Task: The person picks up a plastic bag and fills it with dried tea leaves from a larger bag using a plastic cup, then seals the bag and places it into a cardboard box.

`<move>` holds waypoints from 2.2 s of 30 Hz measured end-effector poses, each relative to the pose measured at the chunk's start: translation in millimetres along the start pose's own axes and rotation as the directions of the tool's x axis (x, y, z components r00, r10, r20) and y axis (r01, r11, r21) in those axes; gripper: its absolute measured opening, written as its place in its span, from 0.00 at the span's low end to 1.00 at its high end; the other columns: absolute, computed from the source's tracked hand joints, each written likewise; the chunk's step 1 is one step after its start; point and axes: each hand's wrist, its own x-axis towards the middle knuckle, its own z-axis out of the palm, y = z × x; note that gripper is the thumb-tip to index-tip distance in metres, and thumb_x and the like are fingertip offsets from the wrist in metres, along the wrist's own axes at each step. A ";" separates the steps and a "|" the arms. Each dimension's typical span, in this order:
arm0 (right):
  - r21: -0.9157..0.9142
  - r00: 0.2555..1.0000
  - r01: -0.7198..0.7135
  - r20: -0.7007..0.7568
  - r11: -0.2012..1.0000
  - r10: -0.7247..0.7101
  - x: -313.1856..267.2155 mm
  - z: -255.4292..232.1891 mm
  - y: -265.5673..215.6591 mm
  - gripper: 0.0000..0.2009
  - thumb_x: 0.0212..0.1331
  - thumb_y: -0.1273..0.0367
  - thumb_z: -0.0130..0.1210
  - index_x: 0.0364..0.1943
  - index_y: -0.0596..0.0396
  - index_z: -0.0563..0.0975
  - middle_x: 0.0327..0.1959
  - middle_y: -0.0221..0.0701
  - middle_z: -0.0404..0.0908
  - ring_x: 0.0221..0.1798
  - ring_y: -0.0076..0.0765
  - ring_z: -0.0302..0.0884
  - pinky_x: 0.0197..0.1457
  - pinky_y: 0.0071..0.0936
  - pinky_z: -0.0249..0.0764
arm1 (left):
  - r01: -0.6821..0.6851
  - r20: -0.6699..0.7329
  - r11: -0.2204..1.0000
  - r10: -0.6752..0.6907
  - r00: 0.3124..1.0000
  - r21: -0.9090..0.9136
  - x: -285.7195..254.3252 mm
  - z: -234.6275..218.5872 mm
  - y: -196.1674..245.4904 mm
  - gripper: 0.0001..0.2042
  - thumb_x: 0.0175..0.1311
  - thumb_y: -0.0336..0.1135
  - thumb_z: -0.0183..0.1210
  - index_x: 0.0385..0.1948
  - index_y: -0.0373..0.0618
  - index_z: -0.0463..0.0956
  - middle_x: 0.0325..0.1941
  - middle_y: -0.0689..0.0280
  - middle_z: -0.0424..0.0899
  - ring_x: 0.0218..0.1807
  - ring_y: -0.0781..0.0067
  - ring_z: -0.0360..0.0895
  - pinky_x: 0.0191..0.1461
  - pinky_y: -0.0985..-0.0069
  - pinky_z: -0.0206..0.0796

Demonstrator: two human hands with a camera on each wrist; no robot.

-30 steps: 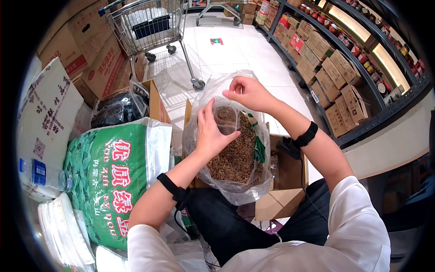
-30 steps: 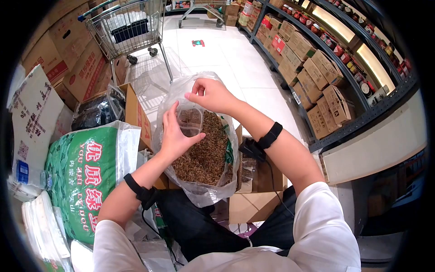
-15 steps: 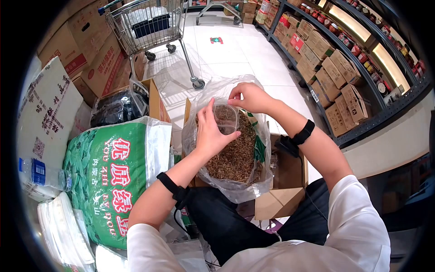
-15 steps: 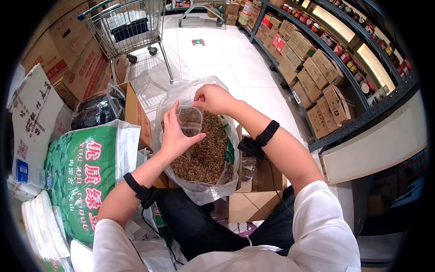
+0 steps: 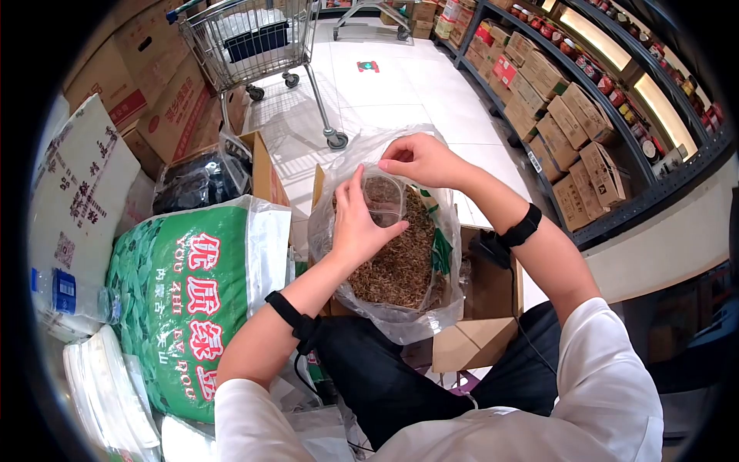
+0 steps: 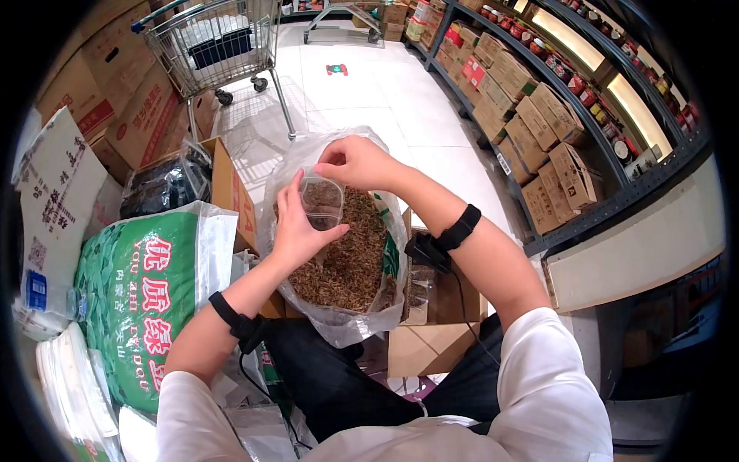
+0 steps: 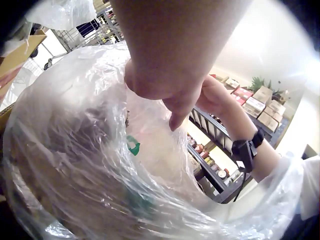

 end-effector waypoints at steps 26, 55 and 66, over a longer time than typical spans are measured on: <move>0.059 0.987 -0.068 -0.144 0.996 0.076 -6.3 9.0 -5.6 0.09 0.62 0.67 0.59 0.35 0.59 0.77 0.26 0.26 0.79 0.26 0.19 0.73 0.30 0.20 0.70 | 0.016 -0.039 1.000 -0.016 0.999 0.015 2.2 0.5 -1.1 0.58 0.38 0.45 0.77 0.70 0.41 0.43 0.63 0.47 0.56 0.65 0.44 0.61 0.69 0.58 0.57; -0.587 0.619 -0.327 0.459 0.740 0.638 -78.7 170.0 88.1 0.62 0.36 0.28 0.56 0.74 0.48 0.45 0.75 0.50 0.43 0.75 0.66 0.40 0.70 0.62 0.52 | -0.008 -0.234 0.995 0.030 0.972 0.095 13.1 -1.8 -16.4 0.51 0.41 0.42 0.74 0.68 0.41 0.49 0.60 0.47 0.59 0.63 0.46 0.62 0.66 0.60 0.59; -0.523 0.614 -0.142 0.619 0.840 0.490 -94.2 166.1 102.5 0.54 0.37 0.46 0.69 0.71 0.48 0.53 0.66 0.56 0.57 0.63 0.68 0.64 0.64 0.50 0.65 | -0.029 -0.205 0.996 0.046 0.978 0.084 11.9 0.1 -16.2 0.51 0.41 0.41 0.73 0.69 0.45 0.49 0.60 0.48 0.58 0.62 0.43 0.63 0.65 0.59 0.60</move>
